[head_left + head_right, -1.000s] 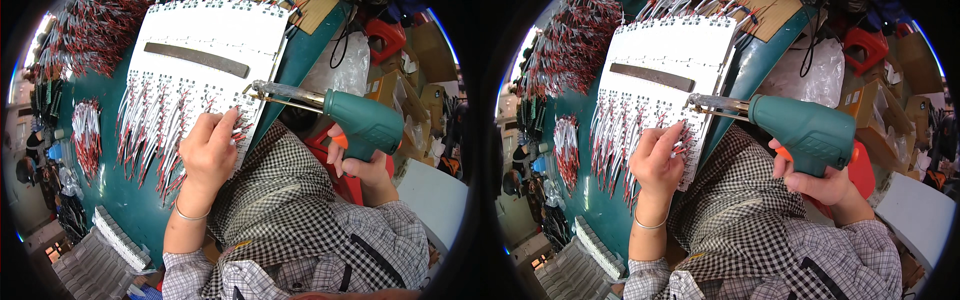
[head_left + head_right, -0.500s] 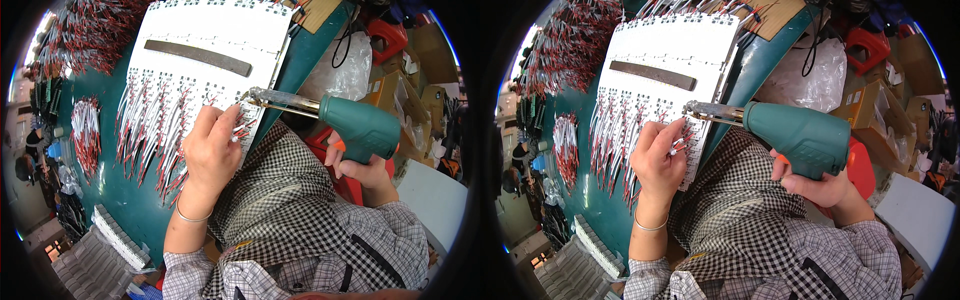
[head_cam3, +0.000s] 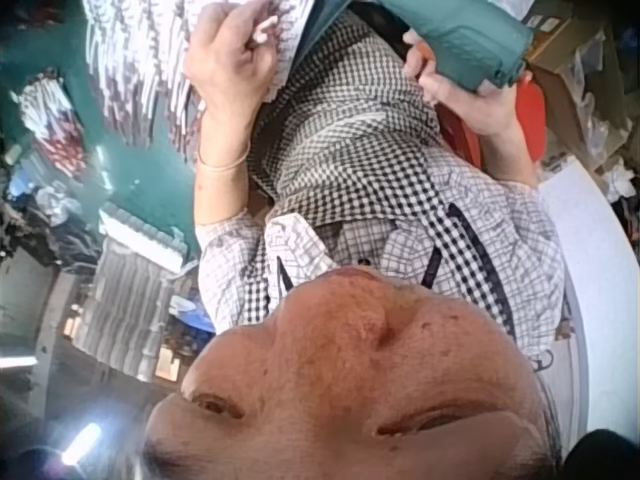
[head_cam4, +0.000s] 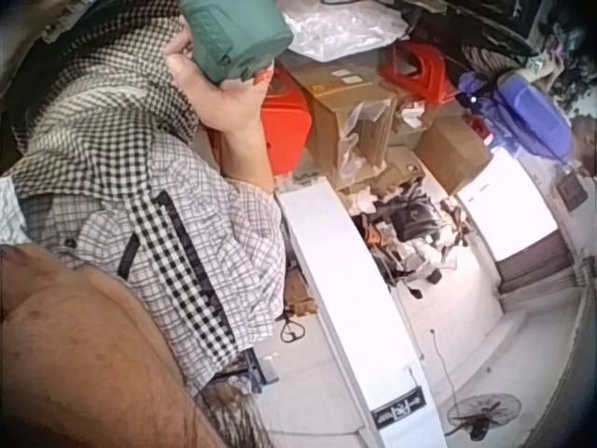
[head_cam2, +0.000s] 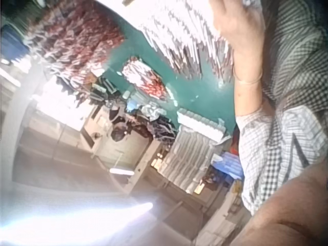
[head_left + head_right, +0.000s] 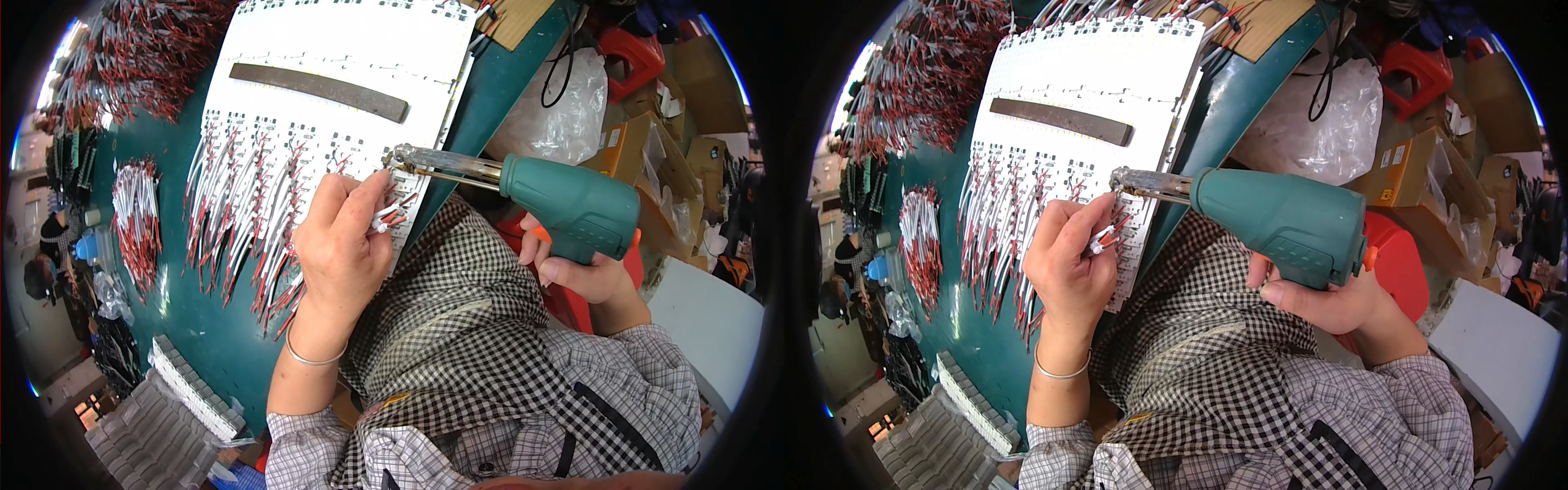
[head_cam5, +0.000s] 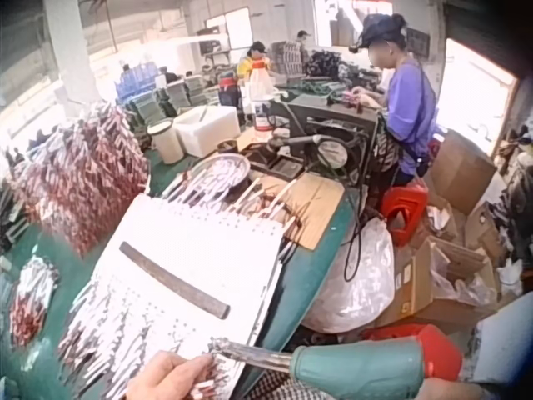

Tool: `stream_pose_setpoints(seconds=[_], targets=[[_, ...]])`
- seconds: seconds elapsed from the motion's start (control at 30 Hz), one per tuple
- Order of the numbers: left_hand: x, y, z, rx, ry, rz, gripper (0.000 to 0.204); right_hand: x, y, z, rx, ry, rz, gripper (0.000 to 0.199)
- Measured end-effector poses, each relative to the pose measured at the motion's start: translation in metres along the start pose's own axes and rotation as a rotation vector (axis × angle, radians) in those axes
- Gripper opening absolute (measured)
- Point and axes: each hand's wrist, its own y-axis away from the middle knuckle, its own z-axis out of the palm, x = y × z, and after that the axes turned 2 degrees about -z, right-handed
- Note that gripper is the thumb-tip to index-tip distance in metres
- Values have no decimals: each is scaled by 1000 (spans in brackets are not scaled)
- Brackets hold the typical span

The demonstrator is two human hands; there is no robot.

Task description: The person solders wires onto an LED circuit board with a soldering tool and stacks the completed board onto a pile. The person then unwraps a new batch of LED circuit boards, places a board flat under a metal weight, and solders wires onto it.

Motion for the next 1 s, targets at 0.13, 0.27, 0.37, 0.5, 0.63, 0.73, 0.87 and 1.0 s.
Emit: stream_pose_setpoints(seconds=[0.13, 0.27, 0.37, 0.5, 0.63, 0.73, 0.87, 1.0], targets=[[3, -1, -2, -31, -10, -52, 45, 3, -3, -5, -74, 54, -73, 25], [-1, -1, -1, -13, -1, -2, 47, 1, -1, -5, -19, -31, -57, 34], [-1, 0, 0, -15, 0, -12, 47, 2, -4, 3, 169, -159, -112, 47], [0, 0, -1, -19, -11, -20, 47, 4, -1, -5, 243, -182, -148, 62], [4, -1, -4, -45, -29, -55, 46, 7, 2, -5, 238, -183, -147, 64], [2, 0, -2, -43, -15, -56, 48, 9, 6, -9, 227, -173, -128, 64], [-6, 2, 1, 25, 19, -39, 51, 6, 16, -14, 220, -176, -130, 63], [-4, -1, 3, -14, 41, 31, 52, 5, 23, -15, 139, -93, -81, 60]])
